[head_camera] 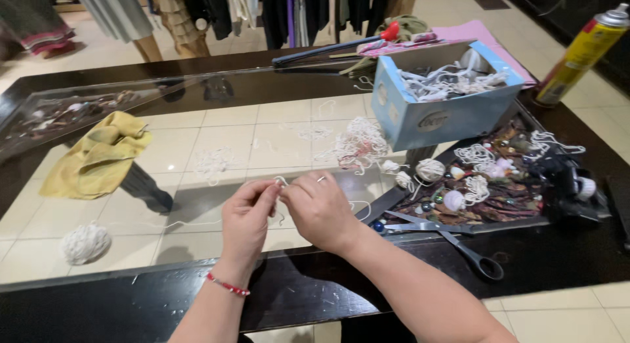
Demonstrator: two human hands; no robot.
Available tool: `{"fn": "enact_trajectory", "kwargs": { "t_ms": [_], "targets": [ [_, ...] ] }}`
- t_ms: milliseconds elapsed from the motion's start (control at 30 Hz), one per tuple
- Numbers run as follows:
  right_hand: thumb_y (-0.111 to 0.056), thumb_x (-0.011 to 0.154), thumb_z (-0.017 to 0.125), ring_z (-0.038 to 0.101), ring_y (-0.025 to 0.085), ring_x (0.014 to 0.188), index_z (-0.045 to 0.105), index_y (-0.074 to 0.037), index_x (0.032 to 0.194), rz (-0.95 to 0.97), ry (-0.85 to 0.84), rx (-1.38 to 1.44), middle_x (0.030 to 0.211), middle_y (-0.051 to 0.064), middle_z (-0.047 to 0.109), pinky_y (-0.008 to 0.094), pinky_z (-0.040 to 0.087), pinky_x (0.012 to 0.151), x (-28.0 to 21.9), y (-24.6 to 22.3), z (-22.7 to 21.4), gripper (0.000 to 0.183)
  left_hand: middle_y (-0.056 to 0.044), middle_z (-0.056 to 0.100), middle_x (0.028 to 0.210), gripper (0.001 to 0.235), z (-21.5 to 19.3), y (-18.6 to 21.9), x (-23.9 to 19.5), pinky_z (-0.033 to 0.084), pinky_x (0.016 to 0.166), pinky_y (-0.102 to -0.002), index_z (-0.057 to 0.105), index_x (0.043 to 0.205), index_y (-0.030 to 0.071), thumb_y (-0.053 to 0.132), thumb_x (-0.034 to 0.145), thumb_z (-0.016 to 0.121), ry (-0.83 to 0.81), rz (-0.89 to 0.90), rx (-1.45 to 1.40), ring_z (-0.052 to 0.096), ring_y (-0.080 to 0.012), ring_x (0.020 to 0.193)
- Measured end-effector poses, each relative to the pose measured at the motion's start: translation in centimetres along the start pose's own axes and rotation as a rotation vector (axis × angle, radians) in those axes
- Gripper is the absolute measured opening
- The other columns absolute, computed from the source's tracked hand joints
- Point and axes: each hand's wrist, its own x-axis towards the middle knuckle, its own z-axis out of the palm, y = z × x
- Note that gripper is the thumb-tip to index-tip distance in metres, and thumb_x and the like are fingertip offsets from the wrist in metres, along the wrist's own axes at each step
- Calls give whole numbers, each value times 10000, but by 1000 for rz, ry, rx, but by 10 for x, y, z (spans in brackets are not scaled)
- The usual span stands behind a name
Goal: The person cuts a piece of white string using scissors, then untangles and straightens the string by hand. They proceed to tie knots in the string and later unwind a ball of white string, continuing to tie knots and manipulate the string on a glass table.
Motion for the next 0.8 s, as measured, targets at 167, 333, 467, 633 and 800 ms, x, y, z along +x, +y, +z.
{"fn": "enact_trajectory", "kwargs": {
  "t_ms": [167, 333, 467, 633, 800],
  "targets": [
    [-133, 942, 603, 606, 282, 721, 608, -96, 858, -64, 9, -56, 786, 58, 538, 400, 486, 658, 2, 6, -7, 92, -95, 731, 848, 106, -3, 14, -1, 527, 550, -223, 815, 981, 48, 8, 899, 762, -106, 386, 531, 635, -124, 656],
    [-90, 955, 553, 601, 281, 742, 634, -75, 844, -126, 67, -67, 791, 65, 537, 397, 502, 711, 6, 9, -12, 137, -76, 744, 842, 97, -6, 16, -1, 531, 579, -241, 815, 947, 71, 14, 878, 780, -153, 374, 576, 647, -121, 616],
    [-65, 993, 498, 605, 271, 763, 663, -67, 858, -190, 100, -63, 811, 75, 555, 386, 510, 747, 12, 6, -19, 214, -65, 743, 788, 132, -12, 12, 2, 585, 565, -251, 826, 881, 76, -24, 822, 764, -210, 210, 527, 687, -133, 584],
    [-67, 1009, 513, 622, 249, 778, 661, -68, 864, -188, 120, 20, 827, 59, 580, 363, 517, 760, 21, 4, -27, 207, -68, 691, 704, 105, -12, 10, 1, 557, 531, -259, 808, 827, 57, -36, 796, 771, -212, 168, 516, 635, -115, 560],
    [-98, 966, 621, 622, 222, 728, 658, -103, 834, -113, 83, 81, 768, 14, 575, 340, 525, 729, 15, 10, -18, 137, -98, 689, 733, 107, -7, 13, -2, 538, 556, -281, 790, 838, 32, -56, 802, 740, -206, 177, 506, 606, -117, 616]
  ]
}}
